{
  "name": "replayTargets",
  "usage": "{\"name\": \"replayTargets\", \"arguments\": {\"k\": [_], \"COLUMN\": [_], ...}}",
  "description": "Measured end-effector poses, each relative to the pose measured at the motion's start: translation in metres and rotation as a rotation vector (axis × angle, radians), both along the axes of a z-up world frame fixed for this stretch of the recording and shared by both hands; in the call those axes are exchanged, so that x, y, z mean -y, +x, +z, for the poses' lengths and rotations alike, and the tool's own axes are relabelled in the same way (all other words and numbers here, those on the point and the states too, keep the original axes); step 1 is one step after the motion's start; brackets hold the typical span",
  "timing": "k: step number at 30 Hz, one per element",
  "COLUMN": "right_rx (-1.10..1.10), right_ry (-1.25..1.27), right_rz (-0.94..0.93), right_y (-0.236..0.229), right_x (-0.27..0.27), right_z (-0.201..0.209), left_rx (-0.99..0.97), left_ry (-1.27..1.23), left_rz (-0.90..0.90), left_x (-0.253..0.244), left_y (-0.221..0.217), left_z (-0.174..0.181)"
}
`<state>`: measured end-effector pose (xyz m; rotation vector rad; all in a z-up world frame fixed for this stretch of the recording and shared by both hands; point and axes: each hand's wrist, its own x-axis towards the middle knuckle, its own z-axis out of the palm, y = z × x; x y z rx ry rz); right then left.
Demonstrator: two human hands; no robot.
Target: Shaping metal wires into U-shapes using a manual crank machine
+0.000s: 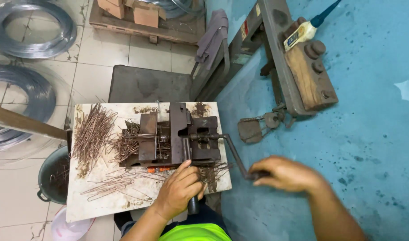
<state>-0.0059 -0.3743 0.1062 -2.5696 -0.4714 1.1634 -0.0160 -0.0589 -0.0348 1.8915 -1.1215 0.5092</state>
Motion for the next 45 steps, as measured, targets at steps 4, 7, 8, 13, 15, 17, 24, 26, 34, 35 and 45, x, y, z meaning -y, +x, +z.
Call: {"name": "replayTargets", "arguments": {"k": [4,7,8,13,15,17,24,26,34,35,45], "right_rx": [0.391,0.873,0.661,-0.05,-0.137,-0.208,0.243,0.435,0.146,-0.03,0.465], "right_ry": [0.039,0.083,-0.032,-0.239,-0.176,-0.125,-0.195,-0.084,-0.183,-0.294,0.162], "right_rz": [-0.142,-0.048,-0.217,-0.291,0.215,0.223,-0.199,-0.211,-0.262,-0.174,-0.012], "right_y": [0.097,0.176,0.188,0.127,0.056,0.035,0.102,0.144,0.133,0.1,0.07], "right_x": [0.008,0.007,-0.01,-0.008,-0.008,-0.011,-0.005,0.002,-0.006,-0.024,0.006], "right_z": [0.04,-0.034,-0.063,-0.207,-0.175,-0.091,0.082,0.04,-0.226,-0.207,0.052], "left_rx": [-0.013,-0.053,-0.048,-0.005,-0.017,-0.037,-0.07,-0.071,-0.012,-0.007,-0.036], "left_ry": [-0.015,-0.032,-0.04,-0.03,-0.09,-0.087,-0.089,-0.096,-0.101,-0.096,-0.092], "left_rz": [-0.032,-0.051,-0.049,0.0,0.01,0.004,-0.043,-0.046,-0.004,0.006,-0.014], "left_x": [0.0,0.0,0.0,0.003,0.004,0.002,0.004,0.005,0.005,0.005,0.004], "left_y": [0.002,0.001,0.002,0.002,0.0,-0.002,-0.001,-0.001,0.0,0.0,0.0], "left_z": [-0.004,-0.003,-0.003,0.001,0.004,0.002,-0.003,-0.002,0.001,0.001,-0.001]}}
